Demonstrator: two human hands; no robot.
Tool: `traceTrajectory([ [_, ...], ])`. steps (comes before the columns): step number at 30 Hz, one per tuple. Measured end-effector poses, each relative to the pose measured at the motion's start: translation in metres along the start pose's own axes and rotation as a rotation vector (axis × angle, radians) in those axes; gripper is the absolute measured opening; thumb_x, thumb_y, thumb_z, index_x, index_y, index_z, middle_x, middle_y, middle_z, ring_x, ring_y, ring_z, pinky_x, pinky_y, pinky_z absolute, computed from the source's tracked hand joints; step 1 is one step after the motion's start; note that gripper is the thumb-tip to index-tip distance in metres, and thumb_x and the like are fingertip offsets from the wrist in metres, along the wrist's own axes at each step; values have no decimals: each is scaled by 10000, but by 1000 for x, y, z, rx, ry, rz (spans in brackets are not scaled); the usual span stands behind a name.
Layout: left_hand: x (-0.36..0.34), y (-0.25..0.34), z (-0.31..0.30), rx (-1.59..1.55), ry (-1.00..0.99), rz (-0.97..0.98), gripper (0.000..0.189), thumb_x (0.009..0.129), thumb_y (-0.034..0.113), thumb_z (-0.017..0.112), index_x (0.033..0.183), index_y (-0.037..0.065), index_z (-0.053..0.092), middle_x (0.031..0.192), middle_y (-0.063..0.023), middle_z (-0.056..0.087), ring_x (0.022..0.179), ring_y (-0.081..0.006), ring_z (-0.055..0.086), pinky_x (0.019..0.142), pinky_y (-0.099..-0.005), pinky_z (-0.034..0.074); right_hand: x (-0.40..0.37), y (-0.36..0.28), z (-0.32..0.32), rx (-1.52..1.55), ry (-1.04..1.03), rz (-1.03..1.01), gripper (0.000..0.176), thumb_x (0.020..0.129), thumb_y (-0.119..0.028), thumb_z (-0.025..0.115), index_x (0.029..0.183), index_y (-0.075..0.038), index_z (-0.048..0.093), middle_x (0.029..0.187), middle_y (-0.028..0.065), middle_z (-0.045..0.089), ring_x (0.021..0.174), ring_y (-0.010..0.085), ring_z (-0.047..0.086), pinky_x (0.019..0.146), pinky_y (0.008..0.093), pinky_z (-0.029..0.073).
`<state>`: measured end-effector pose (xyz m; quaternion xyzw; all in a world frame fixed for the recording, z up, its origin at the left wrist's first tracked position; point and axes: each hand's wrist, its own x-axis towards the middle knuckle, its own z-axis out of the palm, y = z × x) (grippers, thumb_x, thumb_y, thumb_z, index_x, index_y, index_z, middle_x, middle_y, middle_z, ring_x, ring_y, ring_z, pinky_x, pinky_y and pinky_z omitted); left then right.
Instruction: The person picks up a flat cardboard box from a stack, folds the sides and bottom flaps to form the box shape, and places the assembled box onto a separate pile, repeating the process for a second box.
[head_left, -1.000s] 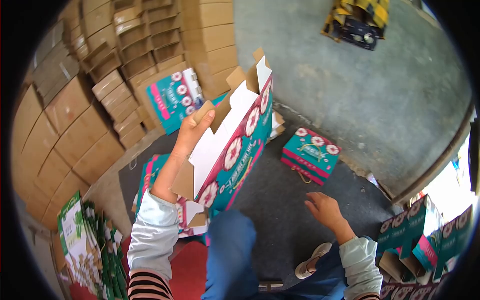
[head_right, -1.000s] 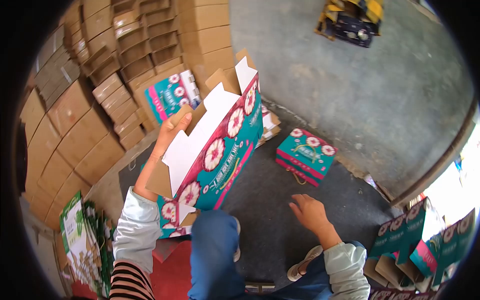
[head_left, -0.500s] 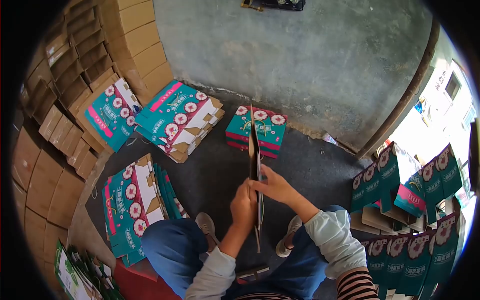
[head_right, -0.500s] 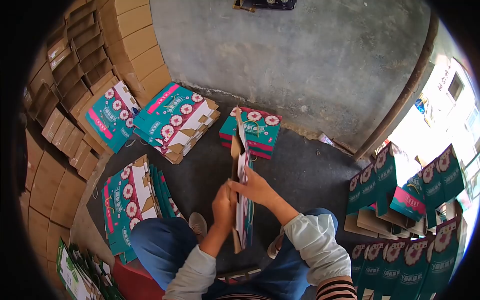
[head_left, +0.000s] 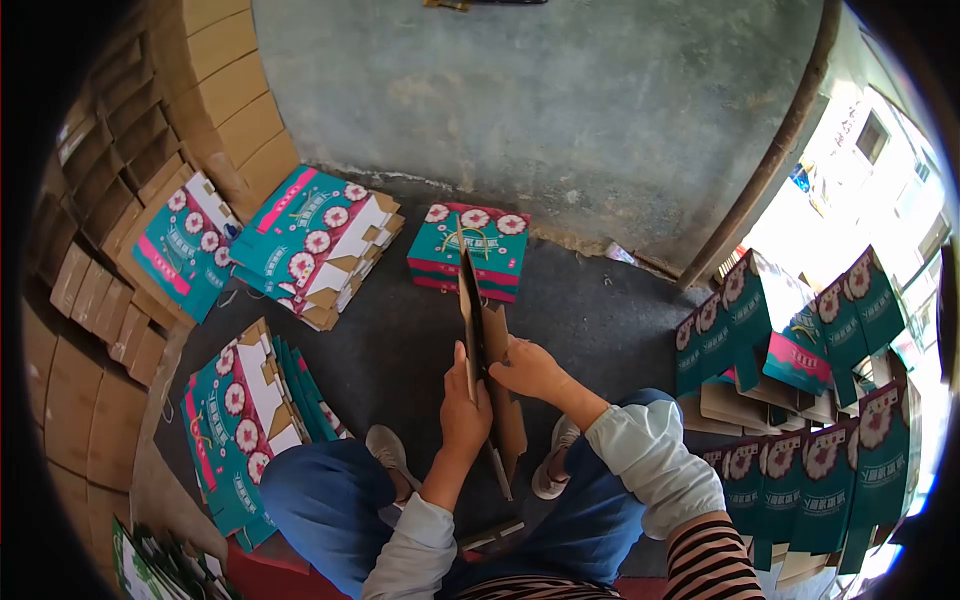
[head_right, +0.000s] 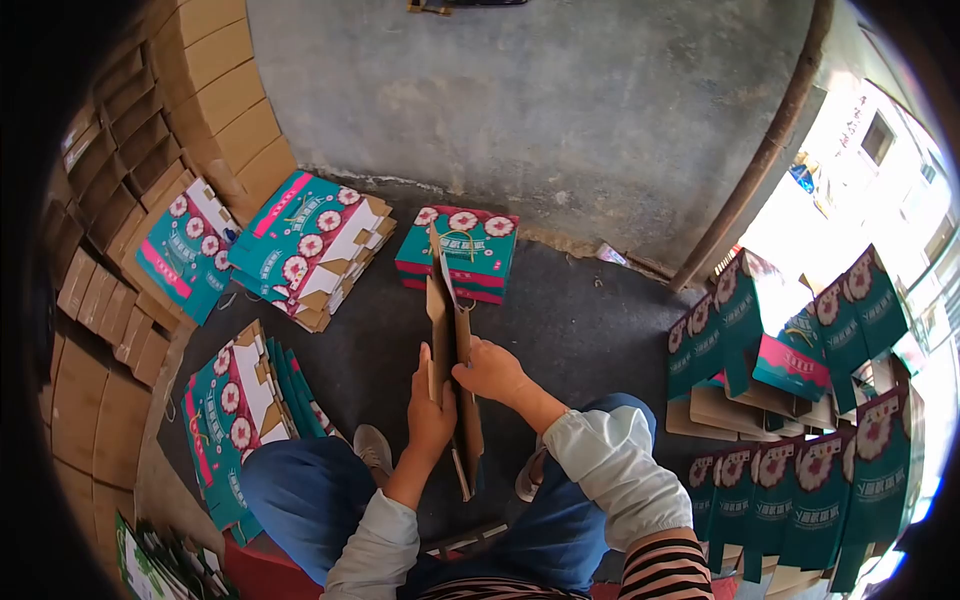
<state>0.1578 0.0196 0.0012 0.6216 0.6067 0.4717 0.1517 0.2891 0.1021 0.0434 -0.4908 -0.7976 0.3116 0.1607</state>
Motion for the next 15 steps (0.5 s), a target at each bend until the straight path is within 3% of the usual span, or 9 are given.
traceTrajectory([
  [3, 2, -1, -4, 59, 1, 108, 598, 909, 75, 474, 1458, 77, 237, 1268, -224, 452, 1025, -381, 578, 758, -421, 525, 4, 13, 10, 16, 61, 42, 299, 810, -243, 519, 960, 14, 549, 846, 255, 641, 820, 436, 618, 764, 500, 490],
  [6, -4, 3, -21, 82, -67, 60, 637, 847, -5, 511, 1441, 88, 299, 1306, -223, 424, 1098, -391, 533, 838, -418, 503, 13, 31, 8, -57, 142, -24, 265, 811, -227, 510, 896, 18, 566, 824, 273, 632, 799, 433, 622, 743, 507, 493],
  [10, -29, 9, -61, 338, -220, 230, 815, 620, -59, 661, 1377, 118, 417, 1365, -232, 374, 1224, -431, 409, 1006, -459, 376, 27, 44, -23, -159, 227, 31, 265, 827, -218, 497, 917, 17, 582, 802, 252, 639, 764, 427, 623, 710, 499, 503],
  [15, -54, 14, -79, 350, -348, 312, 719, 627, 86, 747, 1297, 116, 488, 1380, -232, 348, 1245, -408, 401, 1008, -482, 362, 34, 43, -24, -120, 181, 60, 327, 843, -251, 493, 1013, 12, 586, 846, 254, 640, 840, 425, 614, 771, 500, 484],
])
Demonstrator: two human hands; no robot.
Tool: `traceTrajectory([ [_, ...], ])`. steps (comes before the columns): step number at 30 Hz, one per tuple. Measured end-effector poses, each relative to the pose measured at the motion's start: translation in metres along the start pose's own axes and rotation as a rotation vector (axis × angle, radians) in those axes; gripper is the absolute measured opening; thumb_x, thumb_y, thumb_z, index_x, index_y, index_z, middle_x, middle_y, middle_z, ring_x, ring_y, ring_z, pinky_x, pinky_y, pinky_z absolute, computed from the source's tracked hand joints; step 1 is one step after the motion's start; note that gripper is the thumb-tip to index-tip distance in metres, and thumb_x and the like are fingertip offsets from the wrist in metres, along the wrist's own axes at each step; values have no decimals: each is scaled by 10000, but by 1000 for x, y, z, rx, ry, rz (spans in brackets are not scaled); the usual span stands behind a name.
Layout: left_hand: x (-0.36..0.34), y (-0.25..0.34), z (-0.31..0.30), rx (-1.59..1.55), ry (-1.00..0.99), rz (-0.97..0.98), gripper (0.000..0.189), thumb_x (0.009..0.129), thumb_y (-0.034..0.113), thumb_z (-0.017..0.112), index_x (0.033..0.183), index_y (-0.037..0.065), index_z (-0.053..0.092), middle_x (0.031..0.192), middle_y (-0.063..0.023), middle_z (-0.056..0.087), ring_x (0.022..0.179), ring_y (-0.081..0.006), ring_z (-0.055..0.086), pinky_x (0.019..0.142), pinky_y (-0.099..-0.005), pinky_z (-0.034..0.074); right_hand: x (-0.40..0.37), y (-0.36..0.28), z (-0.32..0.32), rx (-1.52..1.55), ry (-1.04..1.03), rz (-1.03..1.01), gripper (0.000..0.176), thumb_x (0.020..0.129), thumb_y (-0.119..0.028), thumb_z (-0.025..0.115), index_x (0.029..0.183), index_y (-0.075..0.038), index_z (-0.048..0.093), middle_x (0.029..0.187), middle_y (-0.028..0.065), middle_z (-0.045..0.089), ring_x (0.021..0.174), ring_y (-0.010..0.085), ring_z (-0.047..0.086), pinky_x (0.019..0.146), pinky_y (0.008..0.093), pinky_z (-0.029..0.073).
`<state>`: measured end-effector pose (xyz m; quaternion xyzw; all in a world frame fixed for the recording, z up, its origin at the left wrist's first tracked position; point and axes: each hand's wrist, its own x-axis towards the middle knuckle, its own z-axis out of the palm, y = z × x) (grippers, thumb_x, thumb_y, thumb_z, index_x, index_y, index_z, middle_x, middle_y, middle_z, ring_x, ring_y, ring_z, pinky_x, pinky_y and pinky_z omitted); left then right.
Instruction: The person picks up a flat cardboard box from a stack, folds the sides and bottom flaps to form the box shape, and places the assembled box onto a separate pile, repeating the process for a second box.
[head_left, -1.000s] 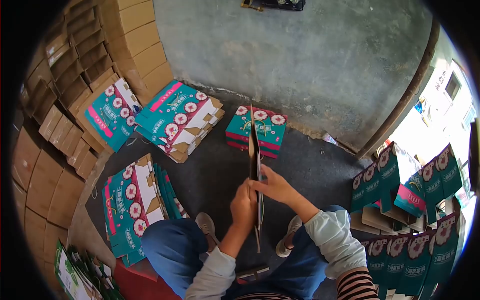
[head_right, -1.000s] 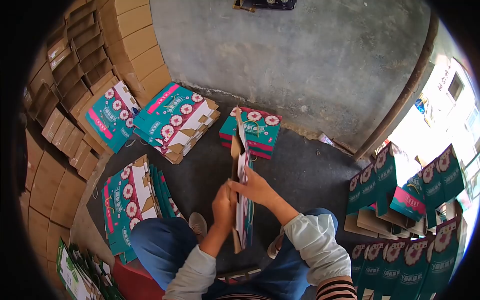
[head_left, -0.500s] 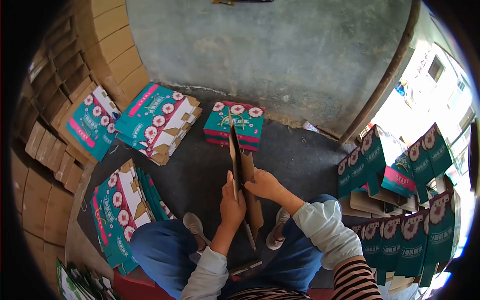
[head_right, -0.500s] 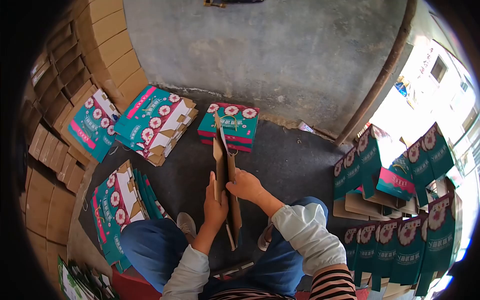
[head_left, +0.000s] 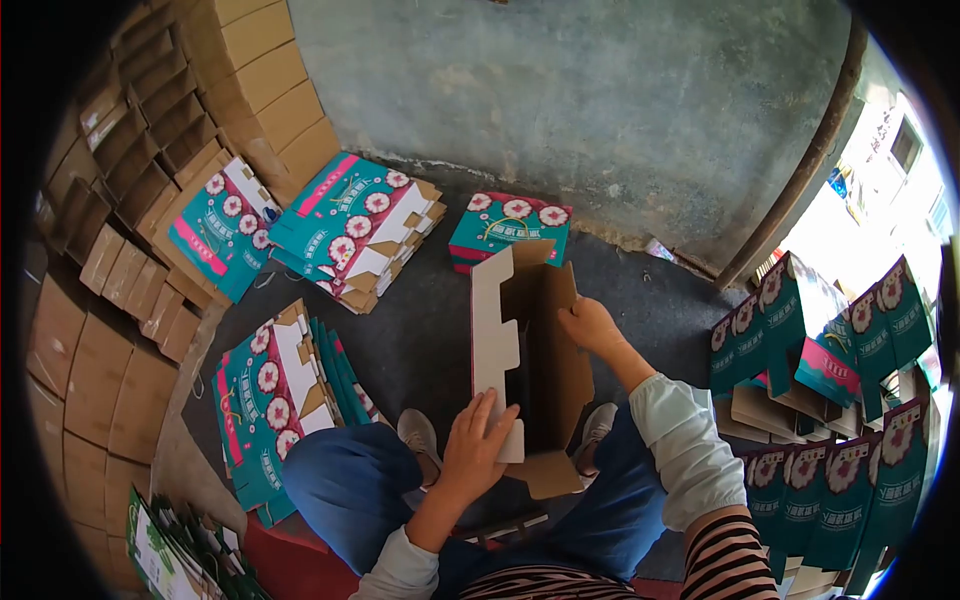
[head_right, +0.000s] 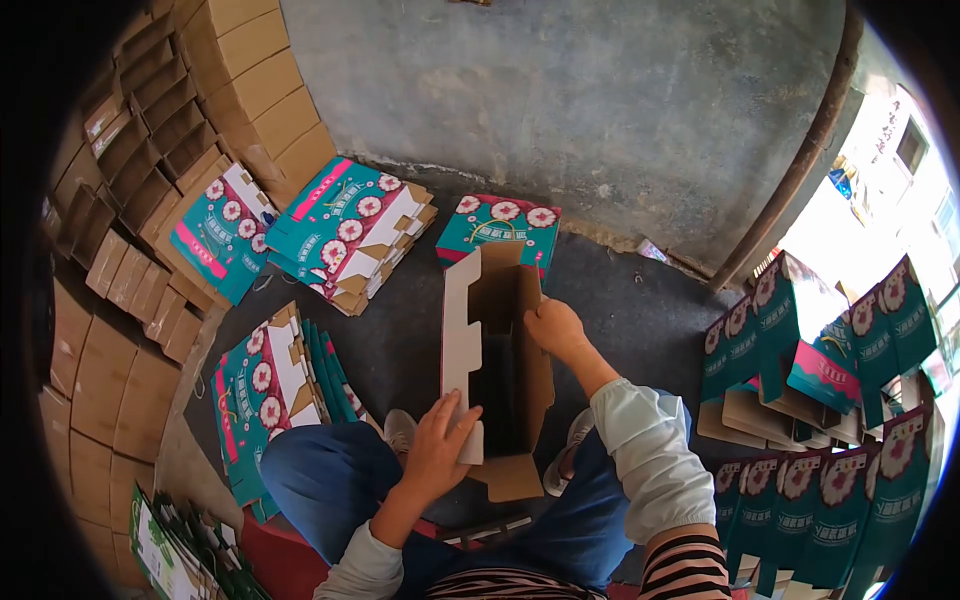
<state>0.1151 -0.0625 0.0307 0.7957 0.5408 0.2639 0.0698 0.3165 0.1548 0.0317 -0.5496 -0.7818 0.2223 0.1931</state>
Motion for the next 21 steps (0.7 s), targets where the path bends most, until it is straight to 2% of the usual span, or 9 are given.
traceTrajectory([
  [8, 5, 2, -9, -22, -158, 1, 693, 681, 299, 778, 1279, 99, 490, 1411, -251, 303, 1304, -410, 333, 1037, -497, 323, 12, 6, 13, -17, -32, 41, 367, 846, -286, 493, 1047, 8, 579, 894, 262, 639, 874, 424, 611, 797, 501, 477],
  [11, 5, -1, -8, -54, -117, -21, 711, 681, 332, 790, 1278, 87, 492, 1412, -264, 296, 1297, -423, 339, 1040, -500, 321, 17, 6, 12, -30, -58, 77, 356, 840, -268, 511, 1063, 3, 573, 901, 242, 652, 872, 408, 623, 793, 491, 484],
  [14, 1, -5, -1, -90, -91, -49, 734, 663, 334, 799, 1278, 76, 493, 1401, -283, 302, 1283, -443, 347, 1040, -502, 324, 10, -11, 7, 95, 109, 109, 336, 824, -255, 548, 1059, -16, 579, 916, 198, 661, 913, 383, 624, 791, 472, 491],
  [16, -2, -6, -1, -84, -76, -59, 749, 650, 325, 807, 1279, 68, 490, 1391, -294, 308, 1274, -458, 350, 1039, -499, 329, 9, -23, 12, -37, 528, -119, 282, 826, -200, 562, 1059, -43, 581, 948, 157, 654, 965, 357, 616, 797, 449, 495],
  [18, 3, -5, 2, -81, -65, -45, 760, 638, 314, 813, 1277, 61, 489, 1382, -303, 314, 1269, -469, 351, 1037, -499, 331, 18, -38, -13, -325, 465, -333, 289, 829, -154, 549, 1097, -49, 578, 975, 161, 640, 1007, 337, 604, 808, 401, 501],
  [19, 2, -5, 2, -70, -57, -41, 763, 632, 308, 816, 1274, 57, 489, 1378, -306, 317, 1268, -474, 349, 1037, -499, 332, 23, -49, -26, -558, 197, -388, 282, 830, -125, 524, 1090, -41, 598, 984, 154, 649, 977, 314, 614, 871, 416, 468],
  [20, 2, -3, 4, -57, -49, -39, 766, 626, 301, 818, 1271, 54, 489, 1374, -310, 320, 1267, -478, 348, 1036, -500, 332, 28, -28, -1, -859, 387, -659, 249, 833, -153, 522, 1011, -50, 661, 987, 129, 659, 946, 296, 608, 909, 463, 412],
  [21, 3, -1, 6, -74, -45, -16, 764, 621, 289, 810, 1273, 60, 487, 1375, -308, 317, 1262, -483, 349, 1023, -510, 339, 32, -25, 5, -953, 295, -713, 217, 806, -167, 538, 953, -68, 664, 939, 110, 644, 928, 264, 598, 849, 418, 424],
])
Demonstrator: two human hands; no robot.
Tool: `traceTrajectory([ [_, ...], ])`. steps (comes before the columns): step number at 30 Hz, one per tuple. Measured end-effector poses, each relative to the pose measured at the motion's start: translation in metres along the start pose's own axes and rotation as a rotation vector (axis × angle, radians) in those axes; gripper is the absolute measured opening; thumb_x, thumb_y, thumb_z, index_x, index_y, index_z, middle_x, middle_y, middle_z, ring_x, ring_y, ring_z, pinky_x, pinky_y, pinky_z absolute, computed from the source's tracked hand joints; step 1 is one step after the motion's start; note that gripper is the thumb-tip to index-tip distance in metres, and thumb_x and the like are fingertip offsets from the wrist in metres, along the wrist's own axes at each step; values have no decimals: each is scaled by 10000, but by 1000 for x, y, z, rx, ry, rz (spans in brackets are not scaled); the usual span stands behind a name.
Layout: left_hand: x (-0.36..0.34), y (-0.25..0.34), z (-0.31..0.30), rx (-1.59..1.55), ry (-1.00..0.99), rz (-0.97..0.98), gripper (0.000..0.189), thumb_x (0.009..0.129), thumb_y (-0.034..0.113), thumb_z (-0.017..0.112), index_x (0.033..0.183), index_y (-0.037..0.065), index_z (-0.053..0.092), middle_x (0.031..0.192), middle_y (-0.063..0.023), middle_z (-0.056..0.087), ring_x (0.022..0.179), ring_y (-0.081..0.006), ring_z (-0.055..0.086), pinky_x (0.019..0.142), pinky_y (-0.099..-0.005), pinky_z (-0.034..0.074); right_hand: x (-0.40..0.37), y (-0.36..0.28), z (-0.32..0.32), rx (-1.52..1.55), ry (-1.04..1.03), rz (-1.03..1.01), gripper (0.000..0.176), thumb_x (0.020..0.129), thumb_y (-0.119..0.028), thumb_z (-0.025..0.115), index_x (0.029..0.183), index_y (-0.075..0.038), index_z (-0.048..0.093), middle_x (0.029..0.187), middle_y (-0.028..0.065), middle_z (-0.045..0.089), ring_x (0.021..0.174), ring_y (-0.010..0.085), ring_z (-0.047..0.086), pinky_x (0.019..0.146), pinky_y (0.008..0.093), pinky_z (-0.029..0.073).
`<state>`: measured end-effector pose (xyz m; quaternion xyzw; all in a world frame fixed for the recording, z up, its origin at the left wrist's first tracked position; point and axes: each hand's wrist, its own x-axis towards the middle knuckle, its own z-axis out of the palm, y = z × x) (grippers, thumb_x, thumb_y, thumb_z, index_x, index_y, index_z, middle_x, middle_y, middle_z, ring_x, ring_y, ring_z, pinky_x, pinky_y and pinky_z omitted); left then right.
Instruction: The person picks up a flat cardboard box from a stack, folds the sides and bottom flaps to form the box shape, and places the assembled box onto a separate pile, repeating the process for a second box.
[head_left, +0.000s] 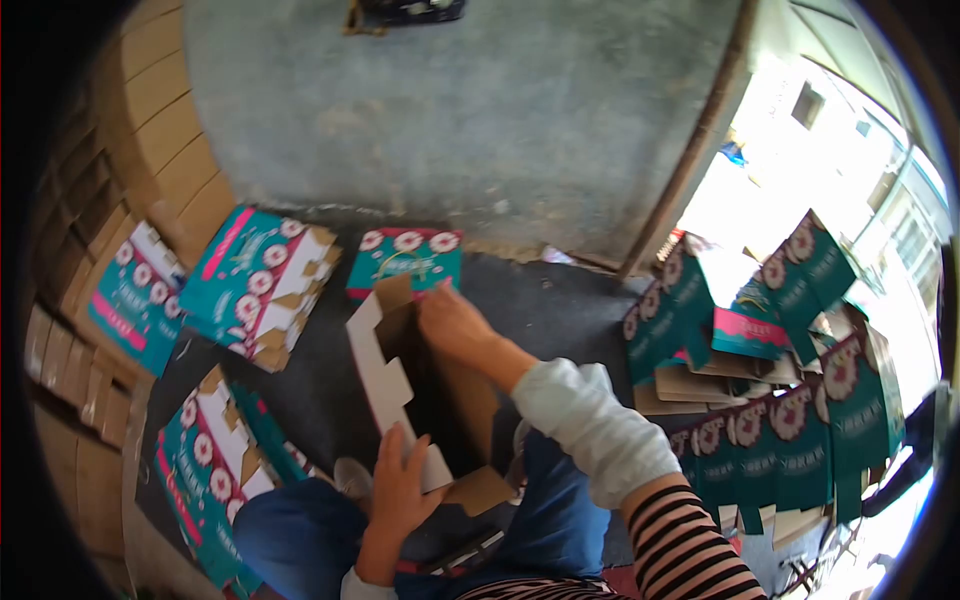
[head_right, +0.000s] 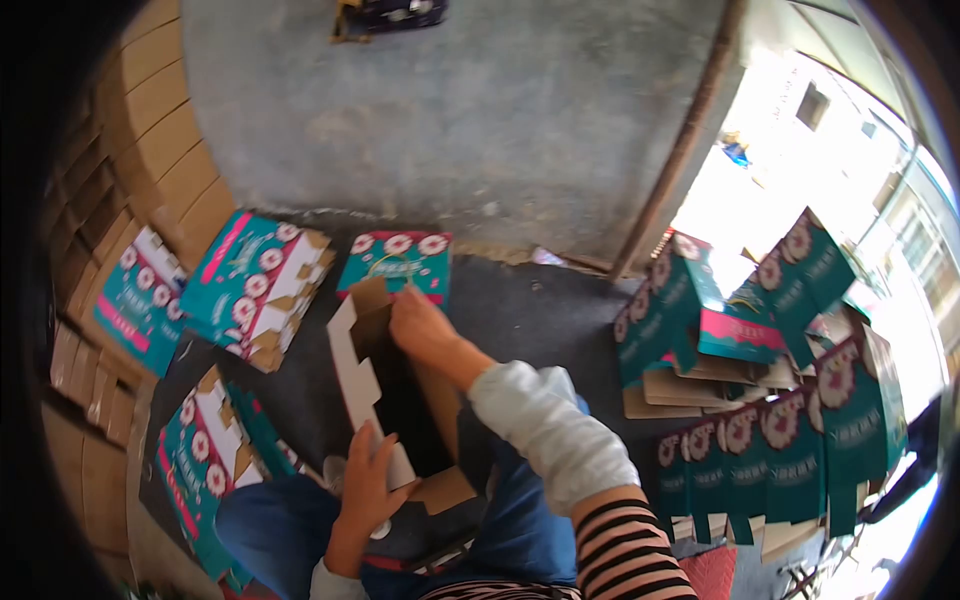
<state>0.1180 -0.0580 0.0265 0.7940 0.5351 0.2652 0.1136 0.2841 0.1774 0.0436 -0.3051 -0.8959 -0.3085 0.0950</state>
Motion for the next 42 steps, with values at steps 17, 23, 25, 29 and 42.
traceTrajectory([
  [17, 5, -1, 0, 134, -113, 63, 632, 717, 545, 691, 1155, 94, 626, 1358, -283, 347, 1238, -487, 343, 1004, -545, 313, 31, 4, 12, 318, -194, 348, 386, 749, -93, 602, 1121, -8, 544, 1053, 139, 553, 963, 304, 593, 830, 437, 487],
  [23, 7, -7, 7, 71, -86, 21, 542, 744, 430, 678, 1163, 92, 612, 1327, -229, 412, 1250, -443, 355, 1019, -557, 285, 2, 7, 5, 331, -296, 530, 267, 788, -183, 591, 1028, -67, 602, 973, 143, 559, 885, 308, 622, 733, 430, 530],
  [25, 8, -20, 5, -62, -217, 2, 585, 775, 509, 638, 1194, 101, 619, 1373, -275, 361, 1294, -454, 316, 1046, -543, 269, -8, 12, 13, 449, -314, 594, 300, 788, -201, 597, 1062, -81, 580, 983, 148, 539, 849, 320, 632, 700, 436, 536],
  [29, -4, -30, -3, -104, -334, 38, 599, 795, 538, 619, 1189, 87, 633, 1416, -305, 322, 1341, -450, 275, 1080, -532, 231, -23, 18, 24, 545, -329, 620, 300, 813, -224, 580, 1067, -66, 558, 1027, 172, 515, 840, 347, 643, 684, 436, 535],
  [42, -6, -7, 59, 274, -28, -215, 723, 731, 417, 705, 1295, 37, 458, 1294, -256, 416, 1271, -432, 336, 1038, -602, 230, -23, 20, 15, 617, -324, 599, 266, 828, -195, 541, 1035, -29, 547, 1064, 190, 513, 836, 361, 635, 707, 450, 524],
])
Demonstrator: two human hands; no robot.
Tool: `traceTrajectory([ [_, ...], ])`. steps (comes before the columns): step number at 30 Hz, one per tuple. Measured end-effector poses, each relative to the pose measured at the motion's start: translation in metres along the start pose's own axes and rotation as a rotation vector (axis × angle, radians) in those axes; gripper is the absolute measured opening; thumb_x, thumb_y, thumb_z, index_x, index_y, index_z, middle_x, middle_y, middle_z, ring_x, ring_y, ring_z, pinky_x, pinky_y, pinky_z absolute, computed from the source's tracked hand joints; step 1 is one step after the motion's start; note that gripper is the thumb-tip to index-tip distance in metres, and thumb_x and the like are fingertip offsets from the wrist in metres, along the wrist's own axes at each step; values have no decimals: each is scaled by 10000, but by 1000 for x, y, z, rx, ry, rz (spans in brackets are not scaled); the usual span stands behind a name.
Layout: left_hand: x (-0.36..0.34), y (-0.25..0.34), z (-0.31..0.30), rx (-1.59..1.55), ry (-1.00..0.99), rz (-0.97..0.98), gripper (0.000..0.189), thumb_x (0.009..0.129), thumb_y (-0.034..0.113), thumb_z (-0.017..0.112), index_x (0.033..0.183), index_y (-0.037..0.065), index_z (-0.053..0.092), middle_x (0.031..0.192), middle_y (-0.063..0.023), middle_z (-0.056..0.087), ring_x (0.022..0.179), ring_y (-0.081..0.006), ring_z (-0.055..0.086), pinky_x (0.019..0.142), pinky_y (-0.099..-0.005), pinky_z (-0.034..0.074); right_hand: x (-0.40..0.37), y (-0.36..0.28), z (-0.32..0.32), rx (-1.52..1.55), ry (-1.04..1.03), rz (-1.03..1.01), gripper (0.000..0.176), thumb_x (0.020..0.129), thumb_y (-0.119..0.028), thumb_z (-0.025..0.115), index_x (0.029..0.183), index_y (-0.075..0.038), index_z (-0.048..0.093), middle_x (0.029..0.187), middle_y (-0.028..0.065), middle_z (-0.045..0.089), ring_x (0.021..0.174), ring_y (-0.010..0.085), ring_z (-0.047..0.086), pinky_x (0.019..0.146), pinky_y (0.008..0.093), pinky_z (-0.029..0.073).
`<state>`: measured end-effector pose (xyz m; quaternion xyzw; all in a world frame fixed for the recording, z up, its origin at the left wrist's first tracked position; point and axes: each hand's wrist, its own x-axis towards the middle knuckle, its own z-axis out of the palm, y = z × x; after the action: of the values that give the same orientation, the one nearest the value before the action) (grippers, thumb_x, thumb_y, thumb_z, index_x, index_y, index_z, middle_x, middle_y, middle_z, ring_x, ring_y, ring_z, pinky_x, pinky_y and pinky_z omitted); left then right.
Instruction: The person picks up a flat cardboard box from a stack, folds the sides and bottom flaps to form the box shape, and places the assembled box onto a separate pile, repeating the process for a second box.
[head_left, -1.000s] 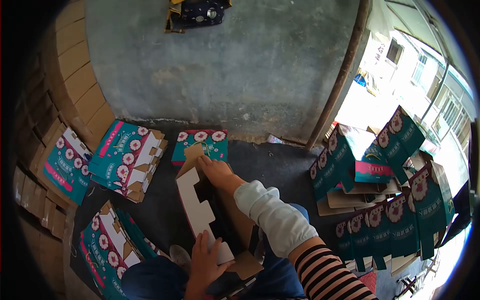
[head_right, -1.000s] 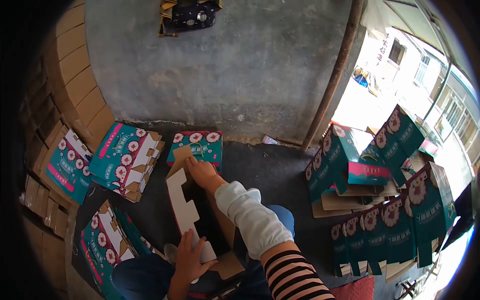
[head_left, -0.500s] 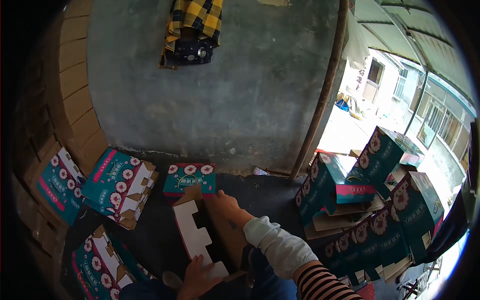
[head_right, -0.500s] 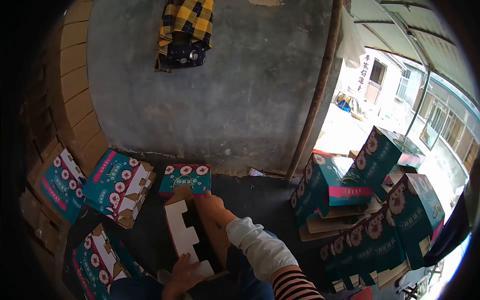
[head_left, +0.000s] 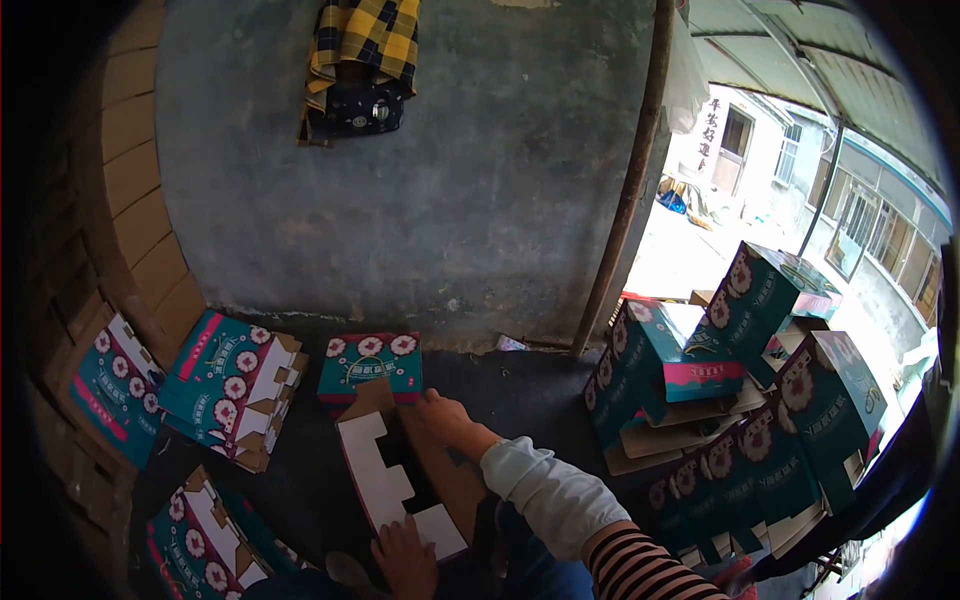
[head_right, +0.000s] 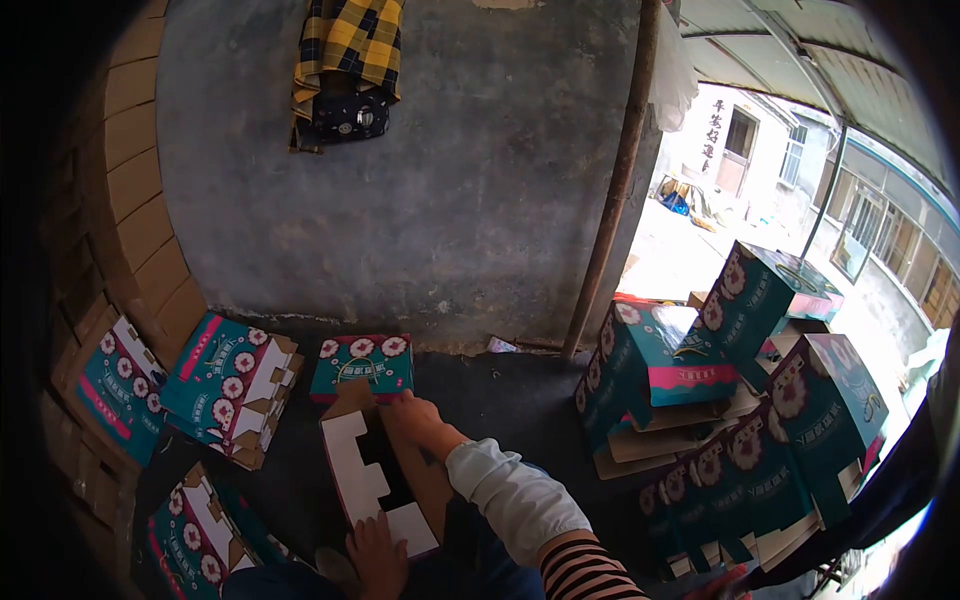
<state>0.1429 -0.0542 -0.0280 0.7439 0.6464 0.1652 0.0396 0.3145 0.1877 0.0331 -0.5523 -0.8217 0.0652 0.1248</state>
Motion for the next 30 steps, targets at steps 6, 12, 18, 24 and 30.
traceTrajectory([
  [6, -6, 20, 10, 31, 39, 237, 434, 885, 286, 549, 1208, -3, 546, 1324, -247, 455, 1244, -413, 400, 1007, -572, 304, 3, -9, -11, -32, -11, 12, 223, 824, -148, 543, 1008, -24, 559, 1016, 181, 547, 823, 343, 644, 693, 435, 531],
  [12, -4, 59, -23, -79, 49, 161, 636, 822, 421, 623, 1206, -74, 517, 1314, -292, 433, 1242, -435, 381, 1009, -571, 293, 6, -14, -7, -96, -2, -23, 217, 807, -134, 573, 994, -26, 598, 1016, 163, 572, 865, 302, 652, 697, 383, 545],
  [18, 17, 76, -21, -31, -118, 20, 749, 820, 477, 623, 1256, -108, 451, 1367, -289, 389, 1261, -432, 365, 1007, -590, 282, 9, -18, 2, -127, 0, -36, 265, 778, -121, 606, 1031, -42, 607, 1011, 145, 562, 862, 276, 637, 709, 357, 540],
  [24, 34, 95, -10, 72, -96, -65, 626, 781, 232, 615, 1276, -80, 392, 1311, -248, 406, 1280, -431, 322, 1032, -614, 226, 10, -22, -7, -153, -45, -29, 287, 770, -135, 633, 1042, -47, 613, 991, 136, 570, 835, 256, 633, 706, 339, 531],
  [30, 18, 71, -6, 222, -139, 42, 593, 905, 308, 539, 1351, -54, 395, 1410, -236, 374, 1308, -411, 328, 1044, -588, 249, 19, -17, -7, -22, -30, -7, 265, 840, -295, 601, 870, -47, 691, 920, 152, 635, 852, 283, 646, 725, 385, 521],
])
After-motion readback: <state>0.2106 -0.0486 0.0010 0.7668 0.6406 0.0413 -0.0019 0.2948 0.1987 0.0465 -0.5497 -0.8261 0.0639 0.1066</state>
